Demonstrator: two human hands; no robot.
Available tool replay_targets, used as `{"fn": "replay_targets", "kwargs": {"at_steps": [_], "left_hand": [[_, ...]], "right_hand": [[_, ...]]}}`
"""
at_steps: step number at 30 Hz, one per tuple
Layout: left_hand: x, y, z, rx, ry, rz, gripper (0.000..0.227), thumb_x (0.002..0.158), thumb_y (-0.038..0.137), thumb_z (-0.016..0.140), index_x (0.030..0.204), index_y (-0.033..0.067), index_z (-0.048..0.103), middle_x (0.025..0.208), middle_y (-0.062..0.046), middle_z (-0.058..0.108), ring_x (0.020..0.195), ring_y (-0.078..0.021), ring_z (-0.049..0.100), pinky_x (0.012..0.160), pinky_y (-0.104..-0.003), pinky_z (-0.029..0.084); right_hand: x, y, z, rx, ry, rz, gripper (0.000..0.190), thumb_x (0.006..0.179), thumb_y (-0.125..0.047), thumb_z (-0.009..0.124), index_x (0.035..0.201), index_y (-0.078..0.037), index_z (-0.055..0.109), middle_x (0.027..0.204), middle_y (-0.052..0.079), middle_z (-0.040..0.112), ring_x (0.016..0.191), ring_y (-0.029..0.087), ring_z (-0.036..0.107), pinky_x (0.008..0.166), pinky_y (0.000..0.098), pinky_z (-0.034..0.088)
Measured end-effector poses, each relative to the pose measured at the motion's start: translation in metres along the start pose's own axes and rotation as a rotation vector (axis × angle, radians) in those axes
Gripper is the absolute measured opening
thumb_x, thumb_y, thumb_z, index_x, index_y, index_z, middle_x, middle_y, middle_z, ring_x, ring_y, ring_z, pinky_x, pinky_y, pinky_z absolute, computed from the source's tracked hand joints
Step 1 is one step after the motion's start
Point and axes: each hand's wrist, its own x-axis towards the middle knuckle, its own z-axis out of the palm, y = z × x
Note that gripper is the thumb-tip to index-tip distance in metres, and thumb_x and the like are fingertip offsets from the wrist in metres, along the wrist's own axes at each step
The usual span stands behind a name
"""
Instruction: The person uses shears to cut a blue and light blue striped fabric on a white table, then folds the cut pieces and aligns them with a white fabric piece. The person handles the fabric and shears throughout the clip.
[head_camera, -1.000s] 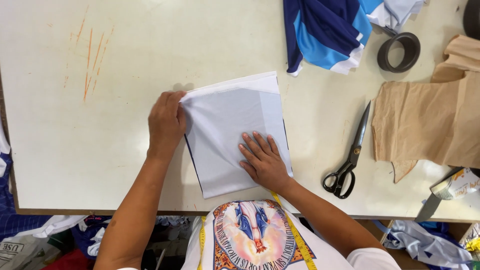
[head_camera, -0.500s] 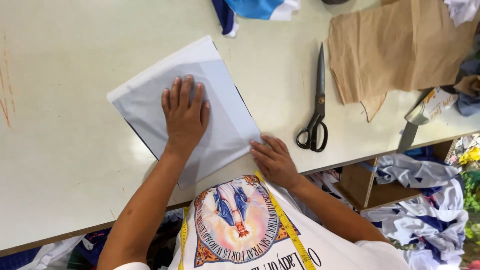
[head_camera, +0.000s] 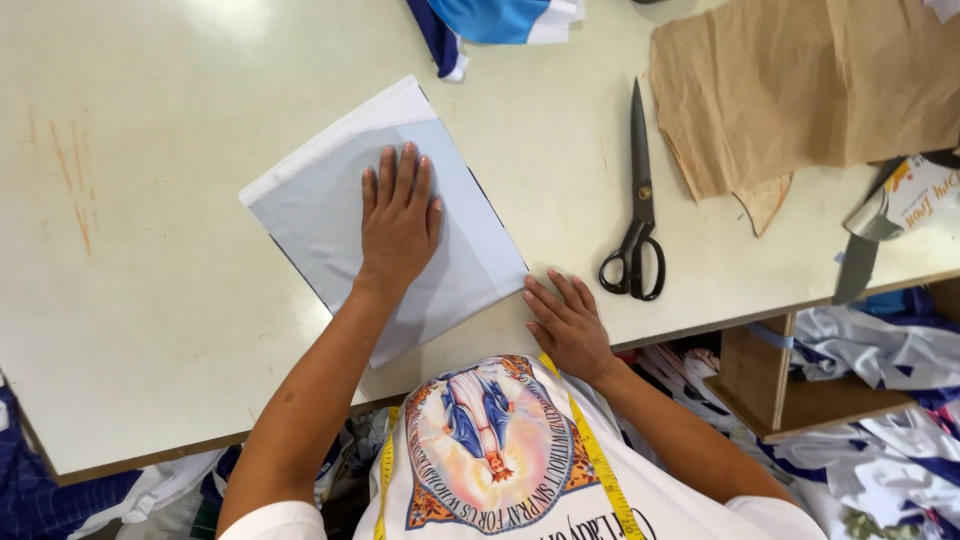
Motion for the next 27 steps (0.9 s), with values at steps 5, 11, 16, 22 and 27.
{"fn": "replay_targets", "kwargs": {"at_steps": [5,11,16,22,27], "left_hand": [[0.031,-0.047,0.008,0.058,0.109,-0.048,0.051,0.111,0.033,0.058,0.154,0.0079,0.062,0.166,-0.018,0.046,0.155,-0.0441,0.033,0.124,-0.062,0.018],[0.050,-0.023,0.010,-0.029,0.036,0.070,0.051,0.109,0.036,0.059,0.153,0.0109,0.063,0.166,-0.013,0.049,0.156,-0.0379,0.037,0.126,-0.059,0.020],[0.054,-0.037,0.000,-0.031,0.008,0.118,0.053,0.109,0.036,0.057,0.157,0.0134,0.059,0.168,-0.012,0.046,0.157,-0.0354,0.036,0.128,-0.056,0.019],[0.056,-0.112,-0.012,0.047,0.086,0.225,0.056,0.103,0.038,0.064,0.153,0.0136,0.065,0.165,-0.012,0.054,0.154,-0.0333,0.046,0.129,-0.051,0.023],[0.065,-0.176,-0.063,0.132,0.178,0.203,0.053,0.108,0.031,0.061,0.153,0.0065,0.069,0.162,-0.020,0.059,0.149,-0.0424,0.051,0.123,-0.056,0.028]], "right_hand": [[-0.004,0.001,0.005,-0.028,-0.022,0.028,0.049,0.108,-0.039,0.054,0.156,-0.027,0.055,0.165,-0.003,0.051,0.156,0.030,0.040,0.129,0.0502,0.020],[0.001,-0.002,0.000,-0.073,-0.026,0.014,0.050,0.108,-0.041,0.052,0.156,-0.027,0.055,0.164,-0.003,0.052,0.155,0.028,0.042,0.128,0.0489,0.023],[0.009,-0.009,-0.003,-0.064,-0.012,-0.002,0.049,0.106,-0.041,0.058,0.152,-0.025,0.060,0.158,-0.003,0.059,0.152,0.029,0.047,0.125,0.0484,0.026],[0.092,0.020,0.018,0.098,-0.030,-0.012,0.045,0.104,-0.038,0.063,0.146,-0.022,0.065,0.146,0.002,0.067,0.141,0.031,0.056,0.111,0.0496,0.040],[0.235,0.058,0.024,0.076,0.166,-0.020,0.043,0.105,-0.027,0.067,0.146,-0.012,0.065,0.143,0.013,0.067,0.135,0.039,0.060,0.112,0.0513,0.045]]}}
